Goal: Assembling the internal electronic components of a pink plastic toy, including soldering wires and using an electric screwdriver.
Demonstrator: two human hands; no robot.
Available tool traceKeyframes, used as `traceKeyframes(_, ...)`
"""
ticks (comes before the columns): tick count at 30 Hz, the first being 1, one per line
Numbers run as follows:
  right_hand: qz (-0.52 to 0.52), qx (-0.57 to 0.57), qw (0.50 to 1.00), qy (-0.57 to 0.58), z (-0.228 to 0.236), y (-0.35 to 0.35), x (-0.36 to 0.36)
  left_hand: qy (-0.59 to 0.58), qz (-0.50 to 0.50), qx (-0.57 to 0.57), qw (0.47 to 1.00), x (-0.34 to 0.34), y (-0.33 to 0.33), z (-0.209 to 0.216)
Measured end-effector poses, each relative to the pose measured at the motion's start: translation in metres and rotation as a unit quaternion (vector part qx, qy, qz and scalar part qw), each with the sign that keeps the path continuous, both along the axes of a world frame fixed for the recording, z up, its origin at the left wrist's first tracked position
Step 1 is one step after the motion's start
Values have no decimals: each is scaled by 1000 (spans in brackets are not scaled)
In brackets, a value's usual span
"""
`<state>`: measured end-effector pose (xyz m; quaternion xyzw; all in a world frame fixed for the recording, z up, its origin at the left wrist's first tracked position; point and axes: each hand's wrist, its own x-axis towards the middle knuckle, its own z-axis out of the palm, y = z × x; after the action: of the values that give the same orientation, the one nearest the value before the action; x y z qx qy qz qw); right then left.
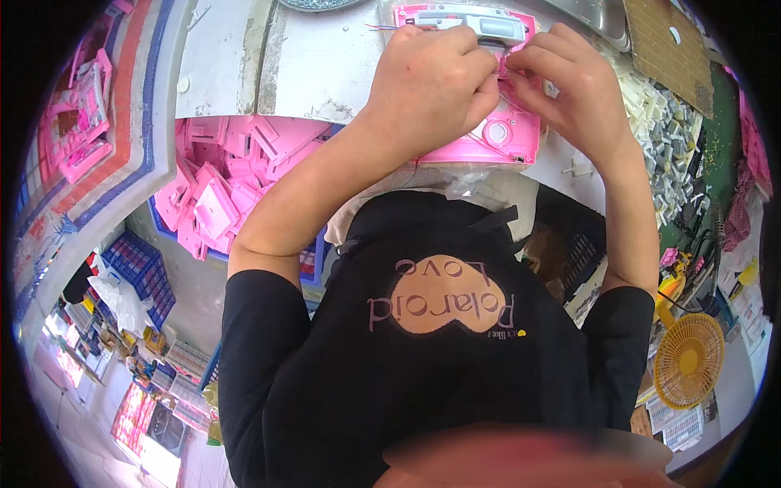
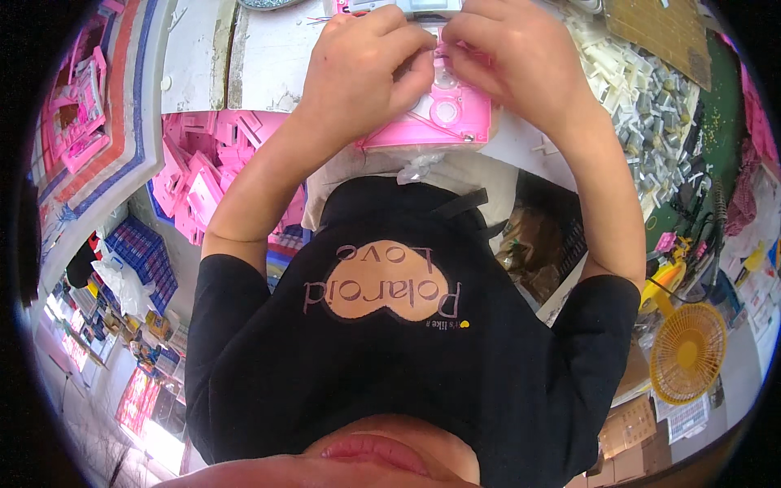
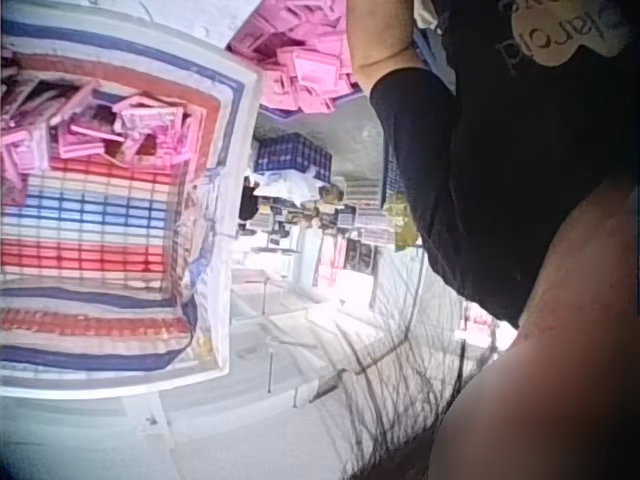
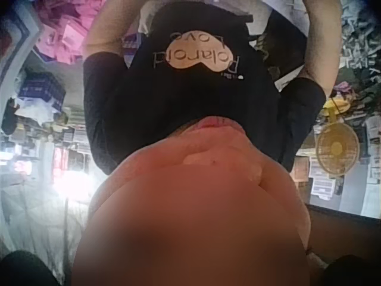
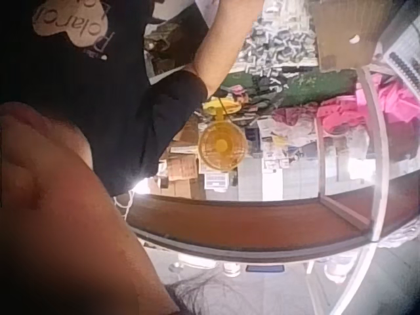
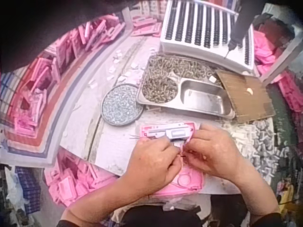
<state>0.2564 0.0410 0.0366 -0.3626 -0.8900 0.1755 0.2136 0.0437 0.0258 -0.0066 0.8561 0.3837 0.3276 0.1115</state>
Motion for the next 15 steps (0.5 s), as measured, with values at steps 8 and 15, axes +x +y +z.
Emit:
traceKeyframes(8,8,77,997,-31,-16,1,-3,-28,26,10,999,-6,-18,-6)
traceKeyframes(15,14,64,992,-112,-8,4,-10,-22,29,1,999,-6,-27,-6)
